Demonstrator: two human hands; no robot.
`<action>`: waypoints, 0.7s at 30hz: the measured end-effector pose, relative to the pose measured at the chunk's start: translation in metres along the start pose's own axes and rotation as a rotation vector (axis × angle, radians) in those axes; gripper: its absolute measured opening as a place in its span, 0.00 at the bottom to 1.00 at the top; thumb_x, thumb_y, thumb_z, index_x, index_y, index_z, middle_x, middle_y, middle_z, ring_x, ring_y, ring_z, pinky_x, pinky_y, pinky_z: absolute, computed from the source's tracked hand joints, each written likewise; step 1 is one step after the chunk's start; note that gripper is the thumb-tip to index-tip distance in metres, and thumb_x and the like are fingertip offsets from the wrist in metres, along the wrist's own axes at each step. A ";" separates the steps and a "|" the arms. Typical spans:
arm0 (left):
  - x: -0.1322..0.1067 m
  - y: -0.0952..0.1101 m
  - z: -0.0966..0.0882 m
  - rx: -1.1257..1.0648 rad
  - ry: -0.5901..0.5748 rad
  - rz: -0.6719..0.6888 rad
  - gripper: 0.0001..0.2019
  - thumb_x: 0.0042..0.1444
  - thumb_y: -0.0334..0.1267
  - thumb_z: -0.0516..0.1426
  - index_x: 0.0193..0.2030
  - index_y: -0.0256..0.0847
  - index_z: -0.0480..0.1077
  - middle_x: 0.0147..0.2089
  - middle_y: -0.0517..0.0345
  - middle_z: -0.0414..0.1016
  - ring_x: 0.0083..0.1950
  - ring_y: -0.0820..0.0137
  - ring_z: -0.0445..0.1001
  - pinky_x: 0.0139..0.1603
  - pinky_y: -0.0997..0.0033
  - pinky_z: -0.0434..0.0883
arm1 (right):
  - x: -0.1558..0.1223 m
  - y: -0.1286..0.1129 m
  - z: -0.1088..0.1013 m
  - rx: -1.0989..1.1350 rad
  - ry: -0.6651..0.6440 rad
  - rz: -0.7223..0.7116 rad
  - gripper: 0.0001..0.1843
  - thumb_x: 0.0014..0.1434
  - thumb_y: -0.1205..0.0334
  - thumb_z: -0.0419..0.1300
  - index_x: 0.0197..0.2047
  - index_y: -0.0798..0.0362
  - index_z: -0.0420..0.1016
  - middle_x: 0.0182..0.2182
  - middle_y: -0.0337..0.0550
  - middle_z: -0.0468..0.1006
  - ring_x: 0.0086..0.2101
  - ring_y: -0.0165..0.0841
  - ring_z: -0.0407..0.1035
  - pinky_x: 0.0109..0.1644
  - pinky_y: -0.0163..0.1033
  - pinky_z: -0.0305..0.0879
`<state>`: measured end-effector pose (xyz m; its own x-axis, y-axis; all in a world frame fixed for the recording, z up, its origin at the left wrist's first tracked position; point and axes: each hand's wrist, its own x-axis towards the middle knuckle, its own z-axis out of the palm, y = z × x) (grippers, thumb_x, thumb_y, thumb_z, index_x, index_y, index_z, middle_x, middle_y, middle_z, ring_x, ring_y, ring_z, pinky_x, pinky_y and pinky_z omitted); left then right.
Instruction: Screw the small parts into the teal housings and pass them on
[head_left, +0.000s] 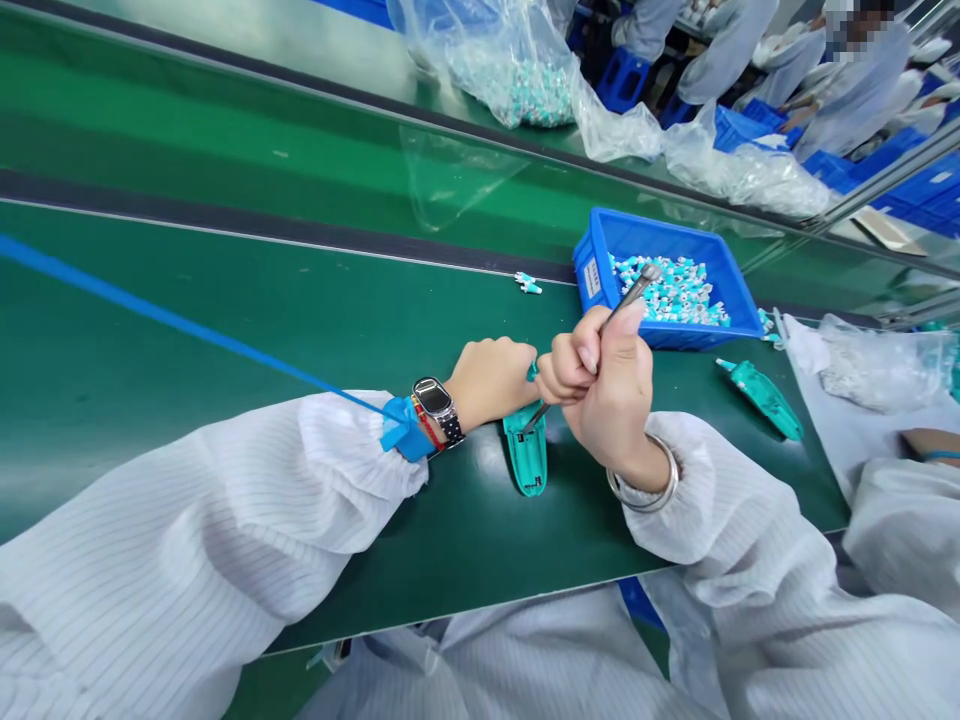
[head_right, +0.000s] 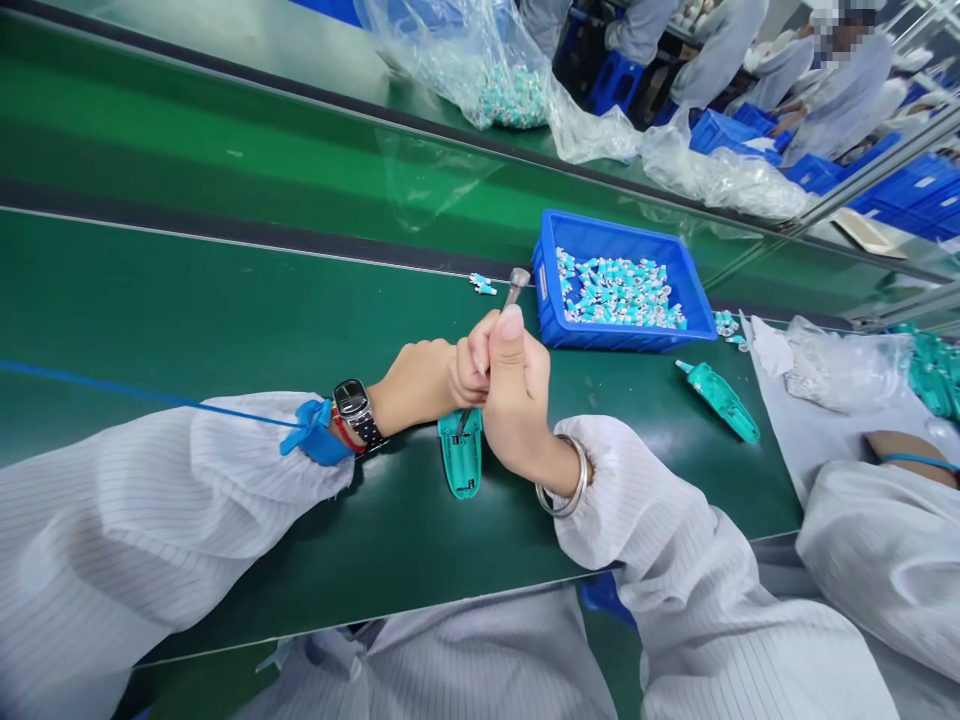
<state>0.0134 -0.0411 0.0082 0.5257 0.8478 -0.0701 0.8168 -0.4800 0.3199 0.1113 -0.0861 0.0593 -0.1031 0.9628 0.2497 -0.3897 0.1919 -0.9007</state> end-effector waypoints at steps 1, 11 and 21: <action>0.001 0.001 0.000 -0.002 0.001 0.001 0.18 0.53 0.50 0.49 0.32 0.38 0.71 0.30 0.50 0.74 0.36 0.57 0.75 0.30 0.67 0.62 | 0.000 0.000 -0.001 -0.001 0.003 -0.003 0.25 0.60 0.43 0.53 0.21 0.52 0.54 0.15 0.29 0.44 0.15 0.21 0.37 0.16 0.27 0.40; 0.002 0.007 -0.006 -0.039 0.012 0.006 0.13 0.54 0.42 0.48 0.32 0.36 0.70 0.28 0.49 0.72 0.34 0.57 0.75 0.29 0.68 0.60 | 0.000 0.006 -0.003 -0.004 0.020 -0.078 0.24 0.60 0.44 0.54 0.21 0.52 0.56 0.14 0.28 0.44 0.14 0.21 0.37 0.16 0.30 0.40; 0.004 0.009 -0.012 -0.074 -0.076 -0.022 0.12 0.52 0.37 0.50 0.35 0.34 0.71 0.32 0.45 0.74 0.40 0.54 0.75 0.34 0.65 0.64 | -0.007 0.019 -0.003 0.015 -0.030 -0.191 0.19 0.62 0.50 0.53 0.23 0.51 0.60 0.14 0.29 0.47 0.13 0.23 0.39 0.15 0.32 0.41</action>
<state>0.0203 -0.0397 0.0223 0.5268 0.8370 -0.1480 0.8099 -0.4414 0.3863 0.1069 -0.0884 0.0396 -0.0535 0.9031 0.4260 -0.4187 0.3670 -0.8307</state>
